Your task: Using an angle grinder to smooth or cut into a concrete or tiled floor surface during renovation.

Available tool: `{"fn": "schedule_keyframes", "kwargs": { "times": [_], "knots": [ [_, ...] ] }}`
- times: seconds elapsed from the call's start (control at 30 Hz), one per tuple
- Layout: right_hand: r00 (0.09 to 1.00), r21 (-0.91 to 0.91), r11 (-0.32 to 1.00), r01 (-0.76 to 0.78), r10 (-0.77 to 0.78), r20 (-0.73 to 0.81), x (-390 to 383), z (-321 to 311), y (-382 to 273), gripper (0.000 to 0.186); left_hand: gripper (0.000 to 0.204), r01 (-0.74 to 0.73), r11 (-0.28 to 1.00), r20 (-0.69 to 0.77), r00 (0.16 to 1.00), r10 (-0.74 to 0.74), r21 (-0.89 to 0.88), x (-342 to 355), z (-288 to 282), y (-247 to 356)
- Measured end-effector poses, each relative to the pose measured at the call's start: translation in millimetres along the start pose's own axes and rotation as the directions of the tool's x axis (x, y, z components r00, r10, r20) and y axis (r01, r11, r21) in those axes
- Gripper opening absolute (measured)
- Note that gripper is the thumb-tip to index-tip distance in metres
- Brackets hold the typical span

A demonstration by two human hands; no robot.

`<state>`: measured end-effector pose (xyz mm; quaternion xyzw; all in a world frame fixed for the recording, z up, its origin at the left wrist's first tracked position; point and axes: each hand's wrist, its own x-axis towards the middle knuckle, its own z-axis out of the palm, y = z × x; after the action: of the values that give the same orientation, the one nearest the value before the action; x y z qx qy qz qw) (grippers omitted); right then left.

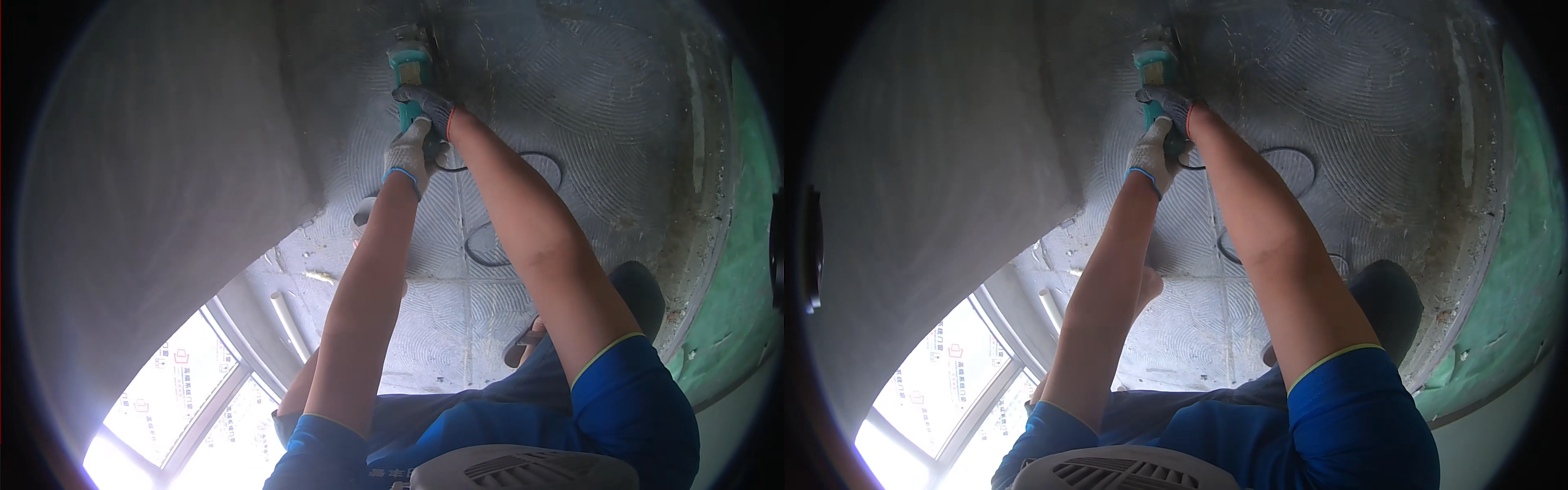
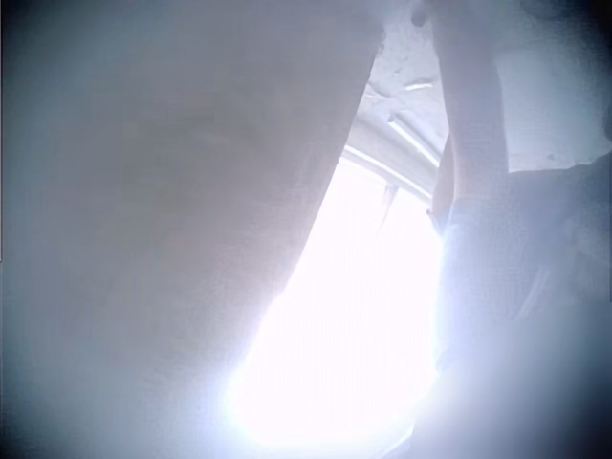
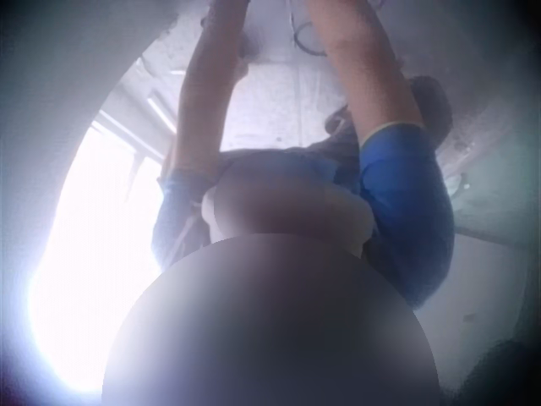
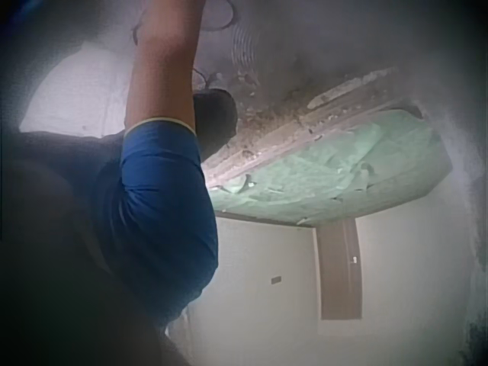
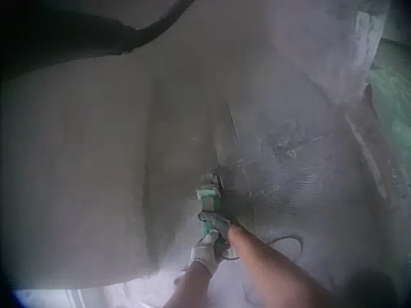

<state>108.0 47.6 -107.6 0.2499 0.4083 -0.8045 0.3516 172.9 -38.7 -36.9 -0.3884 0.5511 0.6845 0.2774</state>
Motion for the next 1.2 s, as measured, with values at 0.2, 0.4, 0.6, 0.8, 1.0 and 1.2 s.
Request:
{"fn": "schedule_keyframes", "kwargs": {
  "times": [0.2, 0.4, 0.6, 0.8, 1.0, 1.2],
  "knots": [
    [0.998, -0.028, 0.999, -0.030, 0.029, -0.054, -18, 5, -1, 0.042, 0.029, -0.002, 1.000, 0.016, 1.000, 0.002, -0.016, -3, -5, -5],
    [0.998, -0.078, 0.997, -0.005, 0.000, -0.065, -17, 0, 6, 0.047, 0.029, 0.000, 1.000, -0.001, 1.000, 0.000, -0.022, -8, -3, -10],
    [0.997, -0.055, 0.997, -0.047, 0.044, -0.066, -19, 1, 10, 0.047, 0.029, 0.010, 0.999, 0.009, 1.000, -0.009, -0.030, -8, -7, -15],
    [0.995, -0.061, 0.997, -0.047, 0.042, -0.086, -33, 5, 11, 0.046, 0.027, 0.005, 0.999, 0.007, 1.000, -0.005, -0.032, -11, -15, -21],
    [0.994, -0.054, 0.998, -0.022, 0.015, -0.111, -43, 8, 16, 0.045, 0.027, 0.011, 0.998, 0.006, 1.000, -0.011, -0.054, -15, -17, -27],
    [0.993, -0.045, 0.999, -0.020, 0.015, -0.115, -57, 14, 17, 0.043, 0.028, 0.008, 0.999, 0.011, 1.000, -0.007, -0.049, -19, -25, -33]
  ]
}}
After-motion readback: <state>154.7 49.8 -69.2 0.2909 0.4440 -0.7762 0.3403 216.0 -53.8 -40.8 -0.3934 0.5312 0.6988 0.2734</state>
